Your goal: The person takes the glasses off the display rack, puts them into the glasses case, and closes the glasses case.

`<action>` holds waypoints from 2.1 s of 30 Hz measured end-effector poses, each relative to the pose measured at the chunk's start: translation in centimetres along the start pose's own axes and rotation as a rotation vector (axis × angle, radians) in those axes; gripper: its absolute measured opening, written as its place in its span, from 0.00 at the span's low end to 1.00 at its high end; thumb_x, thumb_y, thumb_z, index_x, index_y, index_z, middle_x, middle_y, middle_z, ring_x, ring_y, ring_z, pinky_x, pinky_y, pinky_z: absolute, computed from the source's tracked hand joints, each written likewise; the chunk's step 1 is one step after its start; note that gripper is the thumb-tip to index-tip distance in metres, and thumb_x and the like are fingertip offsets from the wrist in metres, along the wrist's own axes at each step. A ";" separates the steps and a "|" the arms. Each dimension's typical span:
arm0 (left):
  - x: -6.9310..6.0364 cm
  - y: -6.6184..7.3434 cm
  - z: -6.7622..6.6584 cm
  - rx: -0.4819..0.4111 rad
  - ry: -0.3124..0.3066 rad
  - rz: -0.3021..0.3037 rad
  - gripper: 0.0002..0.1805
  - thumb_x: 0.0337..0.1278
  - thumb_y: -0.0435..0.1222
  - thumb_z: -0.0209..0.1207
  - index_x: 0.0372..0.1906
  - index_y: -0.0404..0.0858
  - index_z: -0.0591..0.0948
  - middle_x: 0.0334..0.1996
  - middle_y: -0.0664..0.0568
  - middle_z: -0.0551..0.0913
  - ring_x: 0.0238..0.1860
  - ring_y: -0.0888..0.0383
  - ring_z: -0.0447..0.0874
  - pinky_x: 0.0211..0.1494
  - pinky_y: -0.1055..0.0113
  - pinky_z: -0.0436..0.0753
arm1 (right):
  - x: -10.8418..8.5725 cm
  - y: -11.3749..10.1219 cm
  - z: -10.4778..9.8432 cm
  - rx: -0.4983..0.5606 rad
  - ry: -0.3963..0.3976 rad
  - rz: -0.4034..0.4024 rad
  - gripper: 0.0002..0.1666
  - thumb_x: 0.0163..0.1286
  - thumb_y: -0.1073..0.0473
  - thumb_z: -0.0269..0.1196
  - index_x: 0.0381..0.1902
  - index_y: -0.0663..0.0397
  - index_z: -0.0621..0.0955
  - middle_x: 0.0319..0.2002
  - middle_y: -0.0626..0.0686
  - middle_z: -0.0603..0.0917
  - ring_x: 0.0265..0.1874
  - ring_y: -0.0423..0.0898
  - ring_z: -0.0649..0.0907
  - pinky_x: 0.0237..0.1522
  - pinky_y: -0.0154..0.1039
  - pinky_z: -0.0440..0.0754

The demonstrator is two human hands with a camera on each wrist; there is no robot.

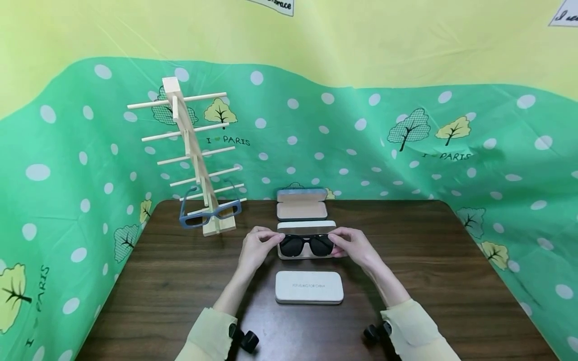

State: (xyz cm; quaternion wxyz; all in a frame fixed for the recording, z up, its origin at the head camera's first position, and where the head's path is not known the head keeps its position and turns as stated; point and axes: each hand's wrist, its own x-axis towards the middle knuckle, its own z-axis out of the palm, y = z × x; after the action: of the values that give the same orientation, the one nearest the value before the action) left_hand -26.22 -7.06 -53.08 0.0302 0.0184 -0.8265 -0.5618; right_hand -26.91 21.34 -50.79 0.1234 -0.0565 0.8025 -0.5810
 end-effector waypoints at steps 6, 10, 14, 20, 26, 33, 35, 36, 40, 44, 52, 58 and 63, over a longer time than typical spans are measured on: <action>0.4 -0.5 0.4 0.041 0.032 0.009 0.11 0.54 0.47 0.74 0.33 0.44 0.93 0.44 0.50 0.85 0.48 0.54 0.81 0.53 0.62 0.77 | 0.5 0.1 0.3 -0.028 0.068 0.054 0.17 0.77 0.63 0.60 0.54 0.73 0.81 0.35 0.56 0.85 0.27 0.42 0.85 0.36 0.38 0.89; 0.7 -0.9 0.4 0.070 0.031 0.028 0.11 0.54 0.47 0.74 0.33 0.43 0.93 0.44 0.50 0.85 0.48 0.54 0.81 0.53 0.60 0.78 | 0.9 0.2 0.5 -0.046 0.089 0.077 0.16 0.77 0.63 0.61 0.53 0.73 0.82 0.36 0.57 0.85 0.28 0.41 0.85 0.36 0.36 0.89; 1.1 -1.2 0.3 0.092 0.014 0.039 0.11 0.55 0.47 0.74 0.33 0.43 0.93 0.44 0.49 0.86 0.49 0.53 0.82 0.55 0.57 0.79 | 1.3 0.4 0.6 -0.073 0.101 0.081 0.15 0.76 0.63 0.62 0.52 0.73 0.83 0.40 0.60 0.86 0.30 0.42 0.85 0.38 0.37 0.89; 1.5 -1.4 0.2 0.119 -0.012 0.049 0.12 0.55 0.45 0.74 0.33 0.40 0.93 0.42 0.48 0.87 0.48 0.52 0.84 0.55 0.58 0.81 | 1.9 0.9 0.6 -0.120 0.101 0.107 0.15 0.76 0.61 0.63 0.50 0.70 0.85 0.43 0.60 0.86 0.33 0.43 0.85 0.40 0.40 0.89; 2.0 -1.8 0.3 0.154 -0.059 0.070 0.11 0.56 0.43 0.73 0.34 0.38 0.93 0.41 0.46 0.88 0.48 0.50 0.85 0.55 0.57 0.81 | 2.4 1.0 0.2 -0.133 0.081 0.146 0.17 0.75 0.59 0.65 0.51 0.71 0.85 0.48 0.61 0.86 0.35 0.40 0.84 0.44 0.42 0.88; 2.5 -2.2 0.4 0.158 -0.103 0.069 0.10 0.60 0.40 0.71 0.36 0.36 0.93 0.41 0.45 0.89 0.48 0.49 0.85 0.55 0.58 0.82 | 2.8 1.1 -0.1 -0.151 0.065 0.198 0.19 0.74 0.56 0.66 0.50 0.69 0.86 0.50 0.60 0.86 0.36 0.42 0.84 0.45 0.42 0.88; 2.5 -2.3 0.4 0.161 -0.108 0.071 0.10 0.61 0.40 0.70 0.36 0.36 0.93 0.41 0.44 0.89 0.49 0.49 0.85 0.55 0.57 0.82 | 2.9 1.2 -0.1 -0.150 0.065 0.209 0.19 0.74 0.56 0.66 0.50 0.68 0.86 0.49 0.59 0.86 0.36 0.41 0.83 0.44 0.40 0.87; 2.5 -2.2 0.5 0.163 -0.109 0.068 0.10 0.61 0.40 0.70 0.35 0.36 0.93 0.41 0.44 0.89 0.49 0.49 0.85 0.55 0.57 0.82 | 3.0 1.3 -0.1 -0.148 0.066 0.213 0.18 0.74 0.56 0.66 0.50 0.68 0.86 0.49 0.59 0.86 0.36 0.41 0.83 0.44 0.40 0.87; 2.6 -2.1 0.5 0.171 -0.107 0.073 0.10 0.61 0.40 0.70 0.34 0.35 0.93 0.41 0.44 0.89 0.49 0.48 0.86 0.56 0.55 0.82 | 3.2 1.6 -0.2 -0.144 0.070 0.223 0.19 0.74 0.56 0.66 0.50 0.69 0.86 0.47 0.57 0.87 0.35 0.39 0.82 0.42 0.38 0.87; 2.7 -2.1 0.6 0.196 -0.089 0.081 0.11 0.59 0.41 0.71 0.32 0.35 0.92 0.40 0.44 0.89 0.47 0.47 0.86 0.55 0.54 0.83 | 3.5 2.1 -0.1 -0.148 0.075 0.226 0.19 0.73 0.56 0.67 0.49 0.69 0.86 0.44 0.54 0.87 0.35 0.39 0.82 0.41 0.37 0.87; 2.7 -2.0 1.0 0.219 -0.044 0.107 0.12 0.58 0.41 0.71 0.30 0.35 0.92 0.37 0.43 0.89 0.45 0.47 0.87 0.52 0.54 0.84 | 3.8 2.8 0.2 -0.162 0.112 0.234 0.17 0.72 0.57 0.68 0.46 0.69 0.87 0.39 0.51 0.86 0.32 0.38 0.81 0.38 0.36 0.87; 2.6 -2.0 1.3 0.218 -0.013 0.086 0.12 0.58 0.43 0.72 0.29 0.37 0.93 0.38 0.45 0.90 0.46 0.47 0.87 0.54 0.53 0.83 | 3.7 2.9 0.3 -0.170 0.147 0.226 0.17 0.71 0.57 0.69 0.44 0.70 0.87 0.33 0.48 0.84 0.29 0.38 0.80 0.34 0.33 0.85; 2.5 -2.3 1.7 0.209 0.011 0.064 0.11 0.58 0.43 0.72 0.29 0.39 0.93 0.37 0.47 0.89 0.45 0.48 0.87 0.54 0.54 0.83 | 3.6 2.8 0.5 -0.183 0.182 0.222 0.17 0.70 0.55 0.70 0.41 0.68 0.87 0.32 0.48 0.83 0.27 0.39 0.80 0.31 0.31 0.83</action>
State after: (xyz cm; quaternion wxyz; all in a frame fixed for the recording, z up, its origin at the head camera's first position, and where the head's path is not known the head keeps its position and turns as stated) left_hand -28.86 -6.51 -55.75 0.0504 -0.0017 -0.8807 -0.4711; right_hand -30.13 20.92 -54.11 0.1080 0.0745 0.8613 -0.4908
